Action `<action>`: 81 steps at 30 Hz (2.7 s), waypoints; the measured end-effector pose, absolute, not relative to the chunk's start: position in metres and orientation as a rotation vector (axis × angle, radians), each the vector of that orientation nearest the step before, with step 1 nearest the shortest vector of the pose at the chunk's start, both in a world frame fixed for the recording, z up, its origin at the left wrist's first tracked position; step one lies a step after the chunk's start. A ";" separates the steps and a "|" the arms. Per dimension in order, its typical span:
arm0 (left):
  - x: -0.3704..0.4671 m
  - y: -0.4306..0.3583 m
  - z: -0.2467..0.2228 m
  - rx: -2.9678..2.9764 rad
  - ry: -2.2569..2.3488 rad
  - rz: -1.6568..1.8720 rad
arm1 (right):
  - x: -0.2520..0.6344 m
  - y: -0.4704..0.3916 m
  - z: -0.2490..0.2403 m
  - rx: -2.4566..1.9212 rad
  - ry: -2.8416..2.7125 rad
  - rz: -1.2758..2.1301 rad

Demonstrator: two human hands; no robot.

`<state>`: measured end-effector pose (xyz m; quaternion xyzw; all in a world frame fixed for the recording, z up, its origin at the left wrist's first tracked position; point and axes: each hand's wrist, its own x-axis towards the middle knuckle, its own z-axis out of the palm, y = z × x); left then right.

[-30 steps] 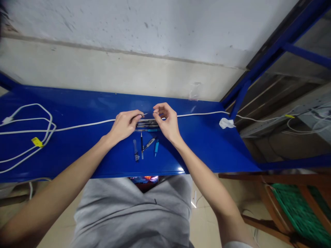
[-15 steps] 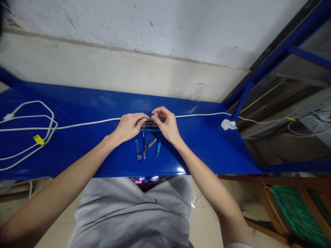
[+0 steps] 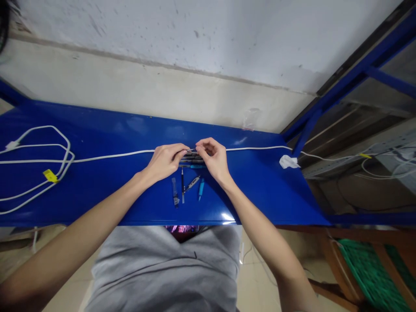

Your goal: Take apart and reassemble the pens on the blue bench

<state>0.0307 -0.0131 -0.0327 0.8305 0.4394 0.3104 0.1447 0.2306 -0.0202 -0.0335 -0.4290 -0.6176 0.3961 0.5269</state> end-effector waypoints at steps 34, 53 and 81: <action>0.028 -0.014 -0.029 2.415 1.189 0.949 | 0.230 -0.047 -0.008 -0.921 -2.581 0.906; 0.023 -0.008 -0.030 2.361 1.004 0.961 | 0.273 -0.049 0.013 -0.941 -2.601 1.244; 0.024 -0.008 -0.032 2.368 0.931 1.038 | 0.232 -0.017 -0.028 -1.035 -1.137 1.131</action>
